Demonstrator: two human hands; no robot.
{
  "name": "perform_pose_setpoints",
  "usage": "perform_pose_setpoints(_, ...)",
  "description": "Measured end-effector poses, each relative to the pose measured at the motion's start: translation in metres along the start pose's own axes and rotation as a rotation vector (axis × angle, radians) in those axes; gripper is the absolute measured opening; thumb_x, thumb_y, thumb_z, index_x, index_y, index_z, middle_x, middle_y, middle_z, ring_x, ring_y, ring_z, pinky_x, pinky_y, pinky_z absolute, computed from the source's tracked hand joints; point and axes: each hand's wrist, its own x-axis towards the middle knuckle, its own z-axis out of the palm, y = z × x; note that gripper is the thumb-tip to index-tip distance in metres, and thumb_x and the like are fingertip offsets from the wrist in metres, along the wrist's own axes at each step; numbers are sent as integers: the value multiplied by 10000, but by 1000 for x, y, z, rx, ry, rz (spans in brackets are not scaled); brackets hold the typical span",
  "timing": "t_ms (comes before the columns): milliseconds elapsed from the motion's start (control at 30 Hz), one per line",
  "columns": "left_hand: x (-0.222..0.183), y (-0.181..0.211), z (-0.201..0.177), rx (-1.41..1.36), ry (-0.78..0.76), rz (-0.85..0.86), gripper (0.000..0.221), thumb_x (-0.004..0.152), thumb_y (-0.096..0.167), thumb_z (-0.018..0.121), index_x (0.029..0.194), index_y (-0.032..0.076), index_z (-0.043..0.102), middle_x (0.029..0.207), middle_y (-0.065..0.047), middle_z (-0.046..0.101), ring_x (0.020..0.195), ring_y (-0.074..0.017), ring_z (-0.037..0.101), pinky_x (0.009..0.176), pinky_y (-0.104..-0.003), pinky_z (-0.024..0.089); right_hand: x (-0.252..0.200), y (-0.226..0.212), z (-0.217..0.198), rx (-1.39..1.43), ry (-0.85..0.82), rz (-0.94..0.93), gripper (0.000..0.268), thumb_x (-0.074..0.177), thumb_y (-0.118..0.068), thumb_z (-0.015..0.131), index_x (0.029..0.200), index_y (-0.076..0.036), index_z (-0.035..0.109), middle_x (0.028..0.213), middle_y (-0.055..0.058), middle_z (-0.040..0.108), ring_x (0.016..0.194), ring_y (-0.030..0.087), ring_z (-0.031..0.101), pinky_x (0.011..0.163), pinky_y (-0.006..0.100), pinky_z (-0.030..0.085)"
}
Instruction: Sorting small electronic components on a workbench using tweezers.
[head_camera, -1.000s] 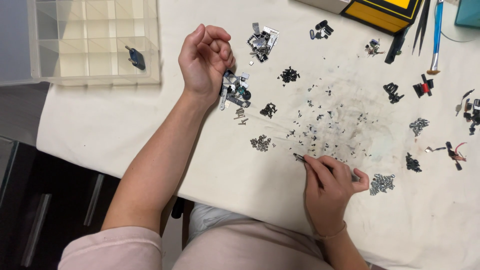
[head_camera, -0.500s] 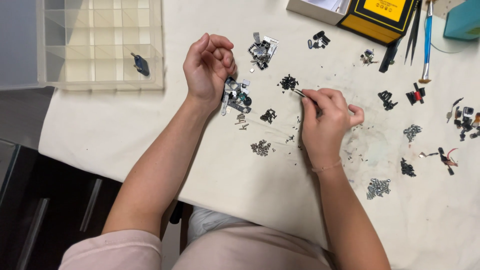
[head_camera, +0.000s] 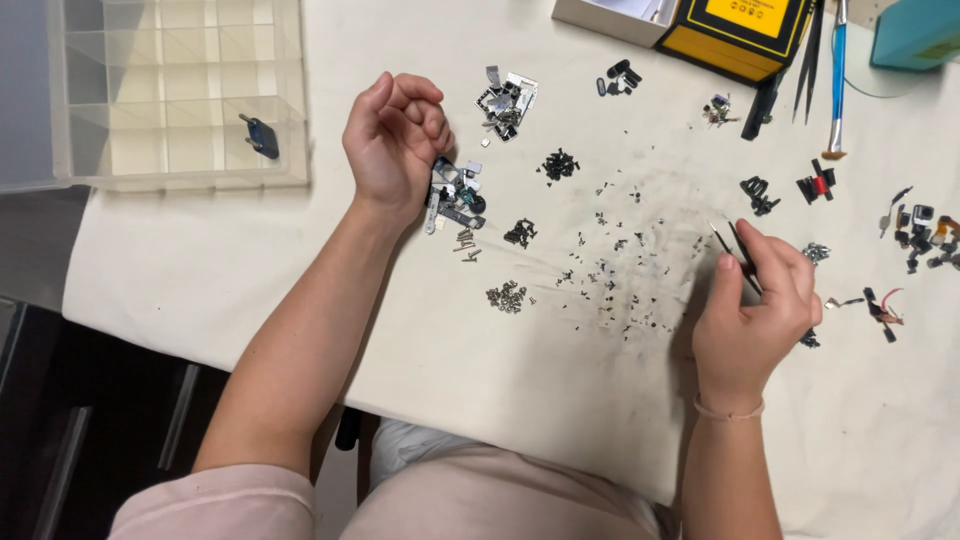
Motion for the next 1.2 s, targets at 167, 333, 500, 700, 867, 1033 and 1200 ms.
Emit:
perform_pose_setpoints(167, 1, -1, -3, -3, -7, -9, 409, 877, 398, 564, 813, 12, 682, 584, -107, 527, 535, -217, 485, 569, -358, 410, -6, -4, -7, 195, 106, -54, 202, 1087, 73, 644, 1281, 129, 663, 1173, 240, 583, 1084, 335, 581, 930, 436, 520)
perform_pose_setpoints(333, 2, -1, -3, -6, -1, -22, 409, 863, 406, 576, 805, 14, 675, 580, -110, 515, 533, -228, 478, 582, -368, 405, 7, -23, -1, 464, 135, 52, 189, 1069, 151, 577, 1252, 135, 535, 1212, 288, 562, 871, 305, 656, 917, 377, 539)
perform_pose_setpoints(500, 2, 0, -2, 1, -16, -7, 411, 879, 403, 570, 818, 13, 687, 587, -107, 533, 535, -213, 484, 559, -356, 402, 28, -30, 26, 267, -186, -161, 204, 1054, 53, 659, 1234, 42, 753, 1083, 177, 634, 991, 281, 628, 937, 407, 514)
perform_pose_setpoints(700, 3, -1, -4, -15, -26, -19, 413, 889, 405, 561, 829, 15, 683, 590, -104, 536, 535, -207, 478, 562, -359, 396, 32, -34, 60, 117, -222, -212, 219, 1008, 31, 729, 1189, -74, 795, 1060, 64, 614, 959, 225, 608, 996, 449, 391)
perform_pose_setpoints(867, 2, 0, -2, -11, -13, -12, 408, 885, 397, 561, 822, 13, 685, 583, -105, 540, 529, -203, 481, 563, -344, 388, 31, -33, 59, 150, -228, -201, 186, 1029, 54, 709, 1183, -3, 797, 1039, 129, 607, 925, 272, 608, 895, 389, 501)
perform_pose_setpoints(1033, 2, 0, -2, -26, -24, -27, 411, 892, 393, 553, 829, 9, 683, 585, -112, 543, 526, -210, 490, 567, -347, 391, 31, -28, 64, 134, -212, -244, 183, 1024, 71, 722, 1165, -11, 805, 1027, 125, 601, 899, 279, 602, 884, 411, 487)
perform_pose_setpoints(1200, 1, 1, -1, -9, -18, -28, 409, 890, 397, 547, 820, 16, 677, 585, -104, 533, 529, -207, 483, 561, -351, 394, 29, -25, 70, 63, -217, -230, 177, 1026, 14, 737, 1142, -96, 813, 1030, 71, 611, 906, 270, 581, 917, 444, 427)
